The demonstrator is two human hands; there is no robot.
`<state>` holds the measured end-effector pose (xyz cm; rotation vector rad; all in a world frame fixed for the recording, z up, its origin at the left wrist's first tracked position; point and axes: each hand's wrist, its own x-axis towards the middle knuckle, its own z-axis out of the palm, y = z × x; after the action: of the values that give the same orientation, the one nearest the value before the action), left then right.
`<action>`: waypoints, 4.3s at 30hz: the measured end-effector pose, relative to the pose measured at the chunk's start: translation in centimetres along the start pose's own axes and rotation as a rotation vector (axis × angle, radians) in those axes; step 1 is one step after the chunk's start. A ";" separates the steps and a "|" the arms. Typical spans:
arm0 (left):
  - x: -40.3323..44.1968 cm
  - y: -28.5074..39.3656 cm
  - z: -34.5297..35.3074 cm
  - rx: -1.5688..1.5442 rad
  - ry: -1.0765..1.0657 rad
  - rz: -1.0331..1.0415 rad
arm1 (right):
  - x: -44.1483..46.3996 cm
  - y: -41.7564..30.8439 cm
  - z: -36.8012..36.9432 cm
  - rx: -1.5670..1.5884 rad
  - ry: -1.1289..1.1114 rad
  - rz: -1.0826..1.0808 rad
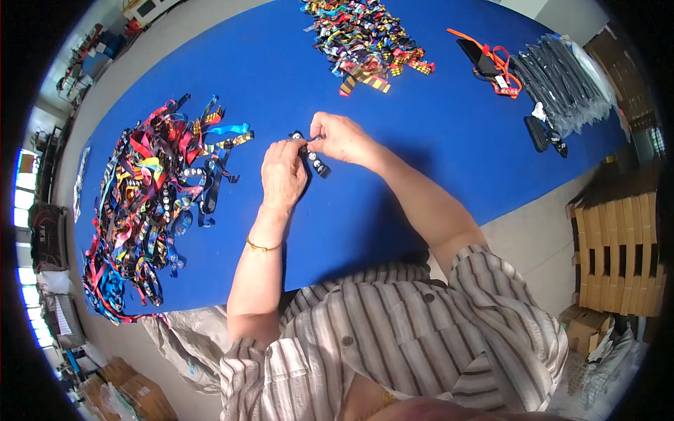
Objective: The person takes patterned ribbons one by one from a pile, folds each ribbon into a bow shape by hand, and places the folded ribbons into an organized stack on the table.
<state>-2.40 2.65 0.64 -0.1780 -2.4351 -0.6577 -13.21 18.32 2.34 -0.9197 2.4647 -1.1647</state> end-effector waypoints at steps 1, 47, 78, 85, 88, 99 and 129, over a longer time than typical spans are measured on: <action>0.0 0.1 0.0 -0.017 0.021 -0.004 | -0.1 -0.2 -0.2 0.014 -0.018 0.011; 0.5 0.7 0.5 0.143 -0.074 -0.013 | 4.1 15.8 -19.3 -0.723 0.658 -0.121; 0.4 0.6 0.3 0.126 -0.075 -0.028 | 2.9 13.3 -17.2 -0.758 0.848 -0.115; 0.4 0.6 0.4 0.138 -0.082 -0.026 | 4.3 13.7 -18.5 -0.854 0.659 -0.031; 0.4 0.9 0.2 0.133 -0.084 -0.030 | 4.4 14.2 -18.9 -0.900 0.641 -0.024; 0.4 0.7 0.3 0.134 -0.100 -0.043 | 4.3 14.1 -18.9 -0.821 0.701 -0.019; 0.2 0.4 0.4 0.127 -0.091 -0.031 | 4.0 15.7 -15.4 -0.768 0.672 -0.033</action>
<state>-2.68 3.20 0.64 -0.1218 -2.5624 -0.5159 -30.49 32.45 0.36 -0.8100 3.5801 -0.5486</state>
